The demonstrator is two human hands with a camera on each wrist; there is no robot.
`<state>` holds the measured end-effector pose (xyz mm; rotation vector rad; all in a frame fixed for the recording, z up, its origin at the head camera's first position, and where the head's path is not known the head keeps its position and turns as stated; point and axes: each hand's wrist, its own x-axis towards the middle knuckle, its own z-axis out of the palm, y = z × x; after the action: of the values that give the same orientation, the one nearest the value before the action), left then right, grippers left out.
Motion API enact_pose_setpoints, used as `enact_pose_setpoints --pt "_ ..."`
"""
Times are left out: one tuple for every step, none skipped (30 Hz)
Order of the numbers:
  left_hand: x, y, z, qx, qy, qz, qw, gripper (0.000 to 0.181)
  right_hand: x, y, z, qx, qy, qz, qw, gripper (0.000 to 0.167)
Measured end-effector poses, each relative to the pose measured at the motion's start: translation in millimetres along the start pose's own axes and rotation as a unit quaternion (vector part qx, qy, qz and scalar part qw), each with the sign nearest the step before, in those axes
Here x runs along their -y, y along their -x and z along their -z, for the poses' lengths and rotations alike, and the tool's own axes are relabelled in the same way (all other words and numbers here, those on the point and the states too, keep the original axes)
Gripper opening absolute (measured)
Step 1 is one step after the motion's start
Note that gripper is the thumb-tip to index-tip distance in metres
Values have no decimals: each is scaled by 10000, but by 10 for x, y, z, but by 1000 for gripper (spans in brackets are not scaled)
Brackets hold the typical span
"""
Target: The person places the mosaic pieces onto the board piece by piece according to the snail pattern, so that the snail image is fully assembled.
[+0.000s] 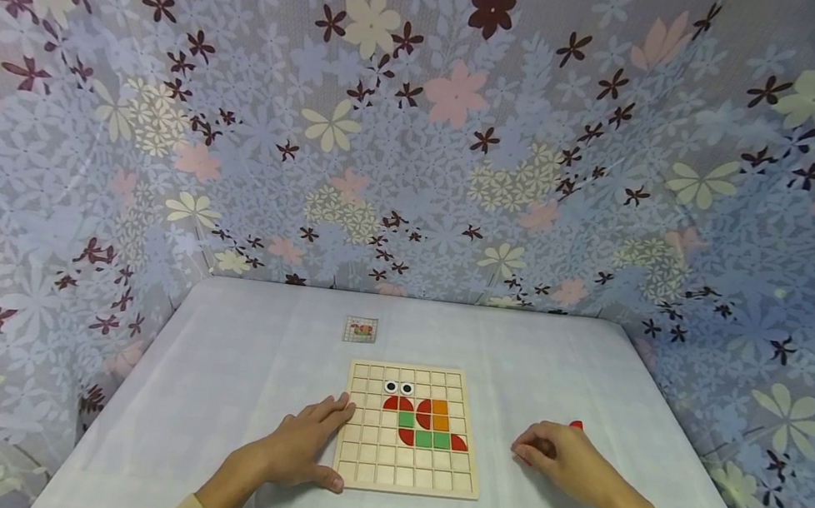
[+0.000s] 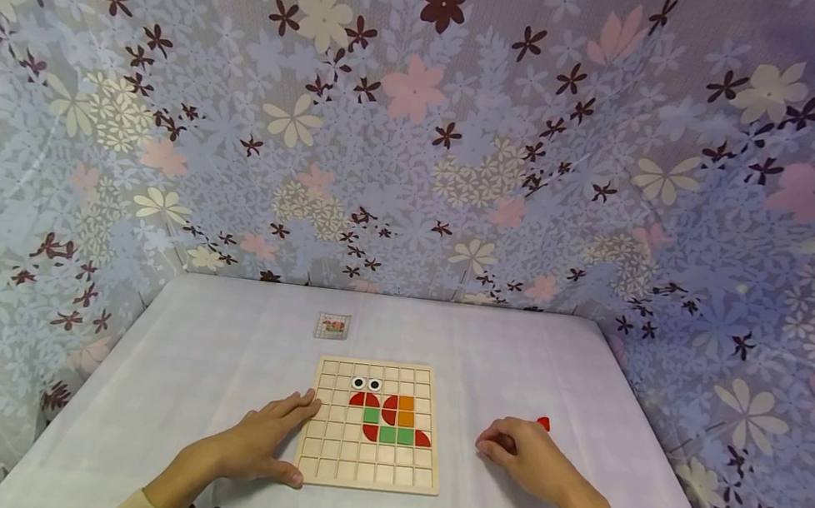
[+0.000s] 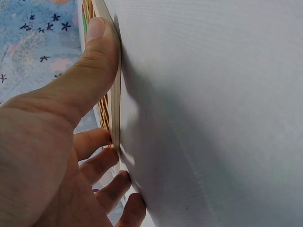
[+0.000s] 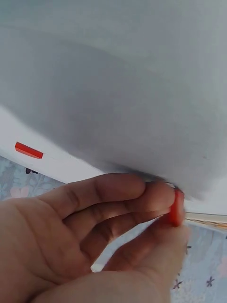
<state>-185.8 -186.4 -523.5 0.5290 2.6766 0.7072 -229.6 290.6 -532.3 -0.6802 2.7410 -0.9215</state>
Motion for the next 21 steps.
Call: enact_pose_setpoints --pt "-1 1 -1 -4 -1 1 10000 121 0 -11 -2 -43 57 -36 10000 7" --pt "-3 2 0 -7 -1 -3 10000 121 -2 -22 -5 -79 111 -74 9999 8" --pt "-4 4 0 -10 -6 -7 10000 121 -5 -33 -10 -108 160 -100 9998 9" --pt "-5 5 0 -11 -8 -16 10000 121 -8 -44 -17 -134 198 -134 9996 9" --pt "-6 6 -1 -11 -3 -31 10000 121 -11 -55 -27 -140 215 -148 9996 10" --pt "-4 8 -1 -14 1 -47 10000 121 -12 -68 -38 -136 222 -154 9995 11" --pt "-5 10 -1 -14 7 -61 10000 120 -11 -78 -48 -122 209 -157 9996 11" --pt "-5 13 -1 -13 11 -77 10000 120 -8 -89 -58 -120 185 -161 9996 12" --pt "-6 14 -1 -12 9 -86 10000 120 -3 -100 -68 -126 161 -167 9997 12" --pt "-6 15 -1 -9 8 -88 10000 120 7 -112 -76 -135 114 -177 9997 12" --pt "-7 16 -1 -5 7 -87 10000 120 19 -125 -81 -148 68 -176 9997 12" --pt "-9 16 0 -1 2 -78 10000 120 33 -140 -85 -162 31 -190 9997 12" --pt "-11 16 1 4 4 -64 10000 120 49 -156 -89 -177 -13 -205 9996 12" --pt "-14 15 3 4 1 -51 10000 120 69 -175 -92 -192 -52 -223 9996 12" --pt "-15 14 5 6 -3 -42 10000 120 87 -195 -96 -205 -80 -252 9994 12" --pt "-17 13 6 8 -3 -29 10000 120 109 -217 -99 -210 -118 -273 9993 12" --pt "-18 12 6 11 2 -20 10000 120 127 -240 -105 -219 -137 -301 9992 11" --pt "-19 12 7 11 7 -17 10000 120 145 -264 -113 -226 -146 -322 9991 10" --pt "-19 11 7 10 11 -15 10000 120 163 -287 -121 -234 -152 -326 9991 9" --pt "-19 11 7 9 12 -19 10000 120 177 -310 -129 -234 -139 -322 9991 8" --pt "-17 10 6 11 10 -22 10000 120 187 -330 -138 -243 -108 -281 9993 8"
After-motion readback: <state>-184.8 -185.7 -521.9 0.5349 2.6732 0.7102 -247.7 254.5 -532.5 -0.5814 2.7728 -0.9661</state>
